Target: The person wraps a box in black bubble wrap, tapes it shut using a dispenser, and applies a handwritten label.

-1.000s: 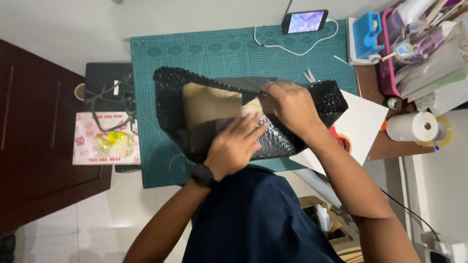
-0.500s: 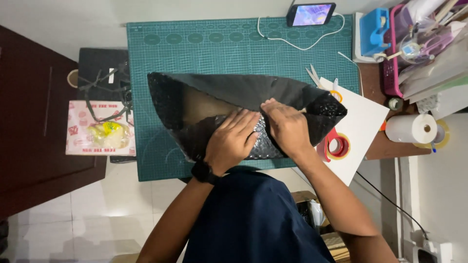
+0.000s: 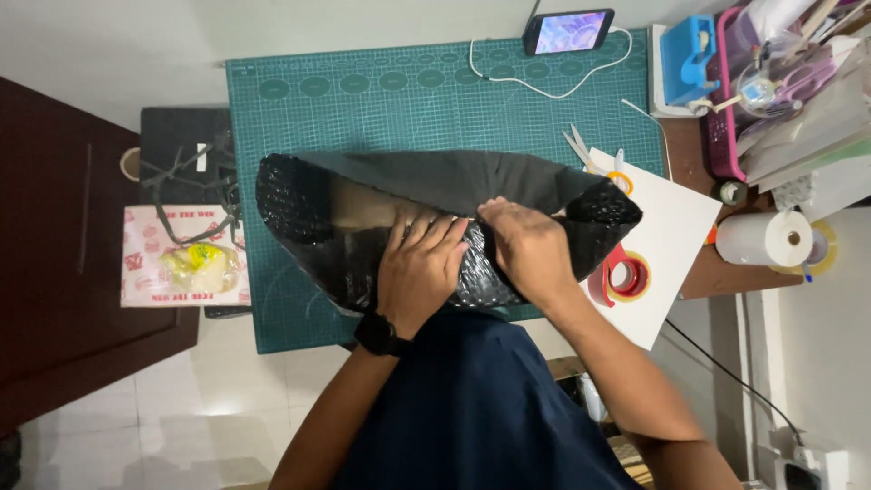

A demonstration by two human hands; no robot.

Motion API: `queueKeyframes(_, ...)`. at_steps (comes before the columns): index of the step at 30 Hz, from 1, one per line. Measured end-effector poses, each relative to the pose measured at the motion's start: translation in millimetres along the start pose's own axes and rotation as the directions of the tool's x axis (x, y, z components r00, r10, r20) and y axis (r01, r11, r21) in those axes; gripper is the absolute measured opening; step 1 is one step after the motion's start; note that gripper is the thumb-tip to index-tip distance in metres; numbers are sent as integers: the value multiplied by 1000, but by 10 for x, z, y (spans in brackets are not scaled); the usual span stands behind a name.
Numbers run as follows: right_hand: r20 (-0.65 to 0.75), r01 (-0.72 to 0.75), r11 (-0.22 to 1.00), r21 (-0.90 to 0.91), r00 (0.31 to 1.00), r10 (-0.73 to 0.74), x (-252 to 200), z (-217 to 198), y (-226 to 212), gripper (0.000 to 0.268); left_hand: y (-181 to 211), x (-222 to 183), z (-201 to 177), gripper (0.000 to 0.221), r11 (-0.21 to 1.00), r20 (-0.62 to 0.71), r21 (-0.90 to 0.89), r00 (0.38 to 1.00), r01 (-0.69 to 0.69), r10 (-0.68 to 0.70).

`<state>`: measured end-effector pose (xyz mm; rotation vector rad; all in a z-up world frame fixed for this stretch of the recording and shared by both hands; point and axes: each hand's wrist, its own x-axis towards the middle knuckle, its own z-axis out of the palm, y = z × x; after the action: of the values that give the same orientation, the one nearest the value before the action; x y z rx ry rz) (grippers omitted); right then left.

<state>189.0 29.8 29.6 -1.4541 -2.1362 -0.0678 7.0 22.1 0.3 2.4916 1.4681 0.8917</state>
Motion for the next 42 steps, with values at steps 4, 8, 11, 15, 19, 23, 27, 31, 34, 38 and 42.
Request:
queueKeyframes(4, -48, 24, 999, 28, 999, -22, -124, 167, -9, 21, -166, -99, 269, 33, 999, -91, -49, 996, 13, -18)
queueKeyframes(8, -46, 51, 999, 12, 998, -51, -173, 159, -57, 31, -190, -117, 265, 44, 998, -291, -23, 954, 63, -67)
queueKeyframes(11, -36, 49, 999, -12, 998, -49, -218, 91, -74, 37, -87, -95, 197, 39, 976, -359, 216, 929, -17, 95)
queueKeyframes(15, -14, 11, 1000, -7, 1000, -11, -322, 130, -34, 37, -119, 115, -11, 35, 984, -123, 57, 976, -171, 177)
queueKeyframes(19, -2, -20, 1000, 23, 1000, 20, -300, 148, -18, 37, -273, 113, 56, 32, 993, -59, -105, 997, -59, 53)
queueKeyframes(23, 47, -6, 999, -53, 999, 9, -264, 69, -18, 35, -267, 75, 130, 24, 997, -65, -65, 997, -35, 31)
queueKeyframes(27, 64, 36, 991, -127, 998, -28, -334, -109, 323, 47, -194, 205, -122, 18, 988, -19, -155, 1000, -19, 16)
queueKeyframes(31, -89, -48, 972, -231, 996, 28, -592, -350, 943, 40, -210, 228, -151, 17, 987, 3, -155, 1000, -30, 31)
queueKeyframes(34, -297, -219, 976, -5, 932, 208, -632, -749, 847, 38, -234, 223, -93, 13, 990, -22, -132, 999, -50, 48)
queueKeyframes(38, -357, -619, 724, 304, 631, 689, -1378, -412, 1074, 11, -247, 217, -61, 11, 991, -34, -130, 999, -46, 42)
queueKeyframes(42, -6, -870, 457, 184, 464, 886, -2117, 361, 1334, 59, -216, 237, -130, 17, 993, 18, -113, 1000, -22, 25)
